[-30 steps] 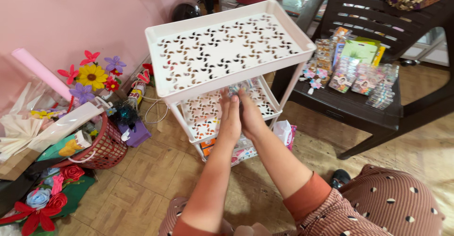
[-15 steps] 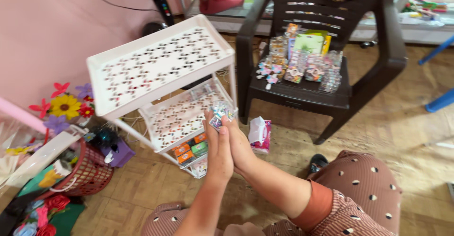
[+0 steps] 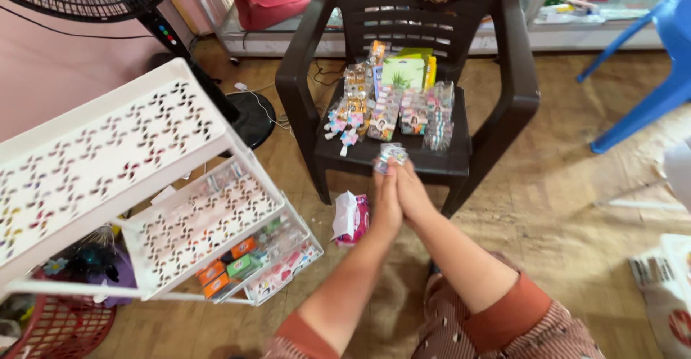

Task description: The person moves a plastic chair to clear space, then systematically removes various packaged items from a white rolling cart and places them onto the chair. The items include face masks and small plastic containers of hair accessories.

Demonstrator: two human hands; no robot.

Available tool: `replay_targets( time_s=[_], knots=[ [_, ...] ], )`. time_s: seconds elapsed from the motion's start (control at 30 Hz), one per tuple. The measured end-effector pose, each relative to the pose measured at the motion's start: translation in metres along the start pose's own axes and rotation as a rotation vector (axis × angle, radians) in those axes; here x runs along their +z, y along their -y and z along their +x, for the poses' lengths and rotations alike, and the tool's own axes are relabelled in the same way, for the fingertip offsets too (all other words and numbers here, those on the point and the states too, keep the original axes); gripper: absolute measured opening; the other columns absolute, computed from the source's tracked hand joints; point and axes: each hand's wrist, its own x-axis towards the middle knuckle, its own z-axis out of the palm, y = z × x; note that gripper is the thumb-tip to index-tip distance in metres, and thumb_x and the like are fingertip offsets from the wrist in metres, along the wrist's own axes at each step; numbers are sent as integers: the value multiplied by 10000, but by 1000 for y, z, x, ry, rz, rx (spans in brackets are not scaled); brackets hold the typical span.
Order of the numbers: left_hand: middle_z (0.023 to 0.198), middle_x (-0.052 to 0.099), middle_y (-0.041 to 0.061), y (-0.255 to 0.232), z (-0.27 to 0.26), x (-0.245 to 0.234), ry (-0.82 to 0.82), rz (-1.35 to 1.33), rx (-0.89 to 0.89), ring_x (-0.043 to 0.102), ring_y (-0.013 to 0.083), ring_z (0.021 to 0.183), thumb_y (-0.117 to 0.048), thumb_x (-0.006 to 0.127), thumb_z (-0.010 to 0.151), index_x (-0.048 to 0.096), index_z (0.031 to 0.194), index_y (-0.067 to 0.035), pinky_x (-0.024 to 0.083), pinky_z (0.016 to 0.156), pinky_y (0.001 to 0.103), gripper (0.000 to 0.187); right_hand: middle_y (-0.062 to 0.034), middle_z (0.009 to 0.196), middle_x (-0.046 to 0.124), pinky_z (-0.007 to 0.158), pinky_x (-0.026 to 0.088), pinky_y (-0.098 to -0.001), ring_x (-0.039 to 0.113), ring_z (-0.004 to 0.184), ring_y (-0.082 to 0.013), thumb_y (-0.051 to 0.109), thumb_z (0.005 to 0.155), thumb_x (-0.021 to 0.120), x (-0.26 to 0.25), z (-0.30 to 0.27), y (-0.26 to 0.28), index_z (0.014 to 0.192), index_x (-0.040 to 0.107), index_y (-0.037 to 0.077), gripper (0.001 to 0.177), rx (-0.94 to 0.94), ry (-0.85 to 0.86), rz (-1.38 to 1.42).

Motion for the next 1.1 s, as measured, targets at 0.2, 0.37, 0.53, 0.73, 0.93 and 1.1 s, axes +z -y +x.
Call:
replay_targets(
  time_s=[0.2,0.37,0.53,0.73,0.93,1.1],
  knots=[
    [1452,514,112,86,55,28,-31,-455,-191,499,257,1325,-483,384,1058,396,1501,-93,393,1129,383,590,-285,1355,608,1086,425,-491,555,1274,-445,399,1008,555,-66,91,-22,1433,497,-20,600,-210,-224,-868],
    [1522,495,86,102,74,14,-54,-527,-316,484,237,1385,-537,356,1035,376,1550,-161,380,1147,383,638,-358,1417,496,1110,355,-521,463,1319,-499,431,1005,553,-77,127,-49,1464,403,-93,713,-275,-157,-1049],
    [1582,458,41,93,83,-3,-97,-533,-301,463,203,1426,-518,380,1034,386,1552,-151,370,1155,380,634,-319,1419,513,1136,350,-493,468,1342,-467,437,975,536,-75,135,-40,1487,408,-58,724,-138,-96,-999],
    [1346,597,59,92,107,-32,-342,-461,-523,578,215,1211,-444,437,1003,503,1413,-151,464,985,396,508,-294,1523,392,1165,289,-532,356,1411,-469,447,948,586,-65,122,-19,1526,391,15,748,-234,115,-1263],
    [900,568,-20,132,103,-45,-451,-518,-479,551,136,814,-358,564,1083,580,1224,-66,499,795,372,325,-273,1591,267,1172,273,-543,219,1471,-498,456,866,698,-62,108,5,1524,418,108,795,-214,242,-1388],
    [871,616,-15,137,96,-52,-404,-252,-477,516,99,708,-278,484,989,652,1351,-109,438,652,303,434,-252,1587,271,1172,300,-521,216,1480,-482,336,757,813,-62,102,19,1509,429,135,868,-237,262,-1420]
  ],
)
